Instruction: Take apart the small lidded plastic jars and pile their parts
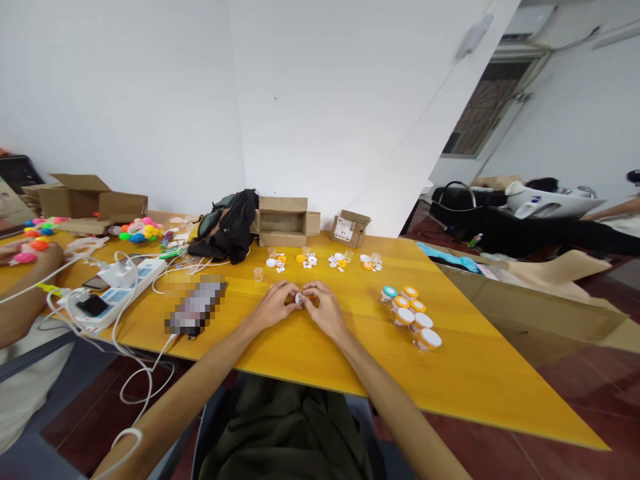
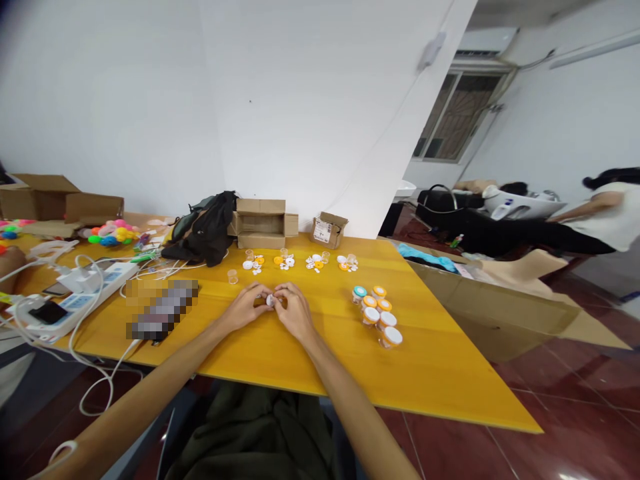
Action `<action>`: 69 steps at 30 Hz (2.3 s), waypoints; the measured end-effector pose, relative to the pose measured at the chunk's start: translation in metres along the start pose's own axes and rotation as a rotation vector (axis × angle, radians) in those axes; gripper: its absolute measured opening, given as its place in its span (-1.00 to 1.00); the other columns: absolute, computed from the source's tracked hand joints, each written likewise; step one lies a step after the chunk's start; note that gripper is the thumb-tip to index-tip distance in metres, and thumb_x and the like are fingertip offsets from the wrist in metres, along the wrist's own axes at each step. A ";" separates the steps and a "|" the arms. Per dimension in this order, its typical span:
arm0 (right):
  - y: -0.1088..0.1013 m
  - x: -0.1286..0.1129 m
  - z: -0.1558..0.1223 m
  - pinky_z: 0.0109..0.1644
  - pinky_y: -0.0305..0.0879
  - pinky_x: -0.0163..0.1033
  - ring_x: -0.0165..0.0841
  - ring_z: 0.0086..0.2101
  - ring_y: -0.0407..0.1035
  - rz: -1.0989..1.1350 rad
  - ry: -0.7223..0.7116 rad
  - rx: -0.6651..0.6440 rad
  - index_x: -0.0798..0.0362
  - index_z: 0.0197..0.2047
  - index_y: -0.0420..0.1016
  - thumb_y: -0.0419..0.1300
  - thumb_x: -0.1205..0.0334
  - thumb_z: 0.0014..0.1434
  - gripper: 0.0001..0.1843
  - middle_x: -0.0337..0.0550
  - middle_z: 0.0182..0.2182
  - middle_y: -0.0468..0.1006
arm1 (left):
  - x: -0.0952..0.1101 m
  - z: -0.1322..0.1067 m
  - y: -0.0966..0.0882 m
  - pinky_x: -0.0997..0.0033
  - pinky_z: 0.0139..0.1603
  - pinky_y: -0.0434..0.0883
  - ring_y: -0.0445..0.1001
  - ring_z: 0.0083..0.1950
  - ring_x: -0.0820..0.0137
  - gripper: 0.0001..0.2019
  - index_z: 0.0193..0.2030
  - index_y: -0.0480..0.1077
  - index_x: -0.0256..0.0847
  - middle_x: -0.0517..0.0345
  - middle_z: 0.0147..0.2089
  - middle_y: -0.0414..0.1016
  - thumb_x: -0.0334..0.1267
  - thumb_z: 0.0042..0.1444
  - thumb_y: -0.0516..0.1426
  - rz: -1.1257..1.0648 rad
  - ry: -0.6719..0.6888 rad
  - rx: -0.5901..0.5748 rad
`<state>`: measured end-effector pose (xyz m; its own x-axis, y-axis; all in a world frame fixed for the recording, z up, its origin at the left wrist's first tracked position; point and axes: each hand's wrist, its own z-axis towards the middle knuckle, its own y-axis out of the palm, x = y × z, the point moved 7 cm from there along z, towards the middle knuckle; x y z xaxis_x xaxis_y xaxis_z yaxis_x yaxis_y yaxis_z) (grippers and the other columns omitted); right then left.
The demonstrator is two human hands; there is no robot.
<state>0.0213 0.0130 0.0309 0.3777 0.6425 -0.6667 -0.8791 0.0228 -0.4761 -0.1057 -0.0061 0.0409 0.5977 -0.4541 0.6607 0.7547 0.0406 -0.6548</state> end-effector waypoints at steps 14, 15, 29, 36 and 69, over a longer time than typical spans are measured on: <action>-0.001 -0.006 -0.002 -0.05 0.40 -0.14 -0.24 -0.18 0.46 -0.099 -0.055 0.000 -0.05 -0.34 0.54 0.09 0.35 0.18 -0.79 -0.11 -0.26 0.57 | 0.003 -0.001 -0.004 0.30 0.04 0.37 0.45 -0.08 0.26 -0.92 -0.29 0.46 -0.11 0.17 -0.27 0.55 -0.34 0.06 0.23 -0.047 0.003 0.033; -0.001 -0.007 -0.002 -0.05 0.40 -0.14 -0.24 -0.18 0.46 -0.102 -0.058 -0.001 -0.05 -0.34 0.54 0.08 0.35 0.19 -0.79 -0.11 -0.26 0.57 | 0.003 0.000 -0.004 0.30 0.03 0.37 0.45 -0.09 0.26 -0.92 -0.29 0.46 -0.11 0.17 -0.27 0.56 -0.35 0.05 0.24 -0.054 0.002 0.035; -0.001 -0.007 -0.006 -0.09 0.37 -0.07 -0.18 -0.22 0.40 -0.354 -0.176 -0.025 -0.07 -0.32 0.50 0.01 0.36 0.25 -0.73 -0.04 -0.27 0.53 | -0.015 0.002 -0.012 0.34 -0.01 0.41 0.49 -0.13 0.32 -0.78 -0.23 0.43 -0.14 0.17 -0.22 0.53 -0.45 -0.05 0.22 -0.171 -0.130 0.164; 0.006 -0.009 -0.006 -0.09 0.37 -0.05 -0.17 -0.19 0.39 -0.411 -0.218 -0.098 -0.06 -0.32 0.47 0.04 0.39 0.22 -0.77 -0.03 -0.24 0.52 | -0.023 0.003 -0.013 0.33 0.00 0.40 0.50 -0.15 0.34 -0.75 -0.19 0.42 -0.16 0.17 -0.21 0.54 -0.44 -0.06 0.21 -0.227 -0.161 0.203; 0.006 -0.008 -0.003 -0.01 0.38 -0.14 -0.26 -0.13 0.44 0.068 -0.088 -0.124 -0.05 -0.07 0.45 0.06 0.41 0.14 -0.68 -0.10 -0.12 0.54 | -0.020 0.001 -0.003 0.38 -0.07 0.43 0.52 -0.18 0.36 -0.76 -0.18 0.42 -0.19 0.18 -0.24 0.56 -0.23 0.01 0.28 -0.328 -0.122 0.082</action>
<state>0.0135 0.0057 0.0314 0.2870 0.7042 -0.6494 -0.8569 -0.1142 -0.5026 -0.1191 0.0040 0.0299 0.3446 -0.3453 0.8729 0.9279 -0.0158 -0.3726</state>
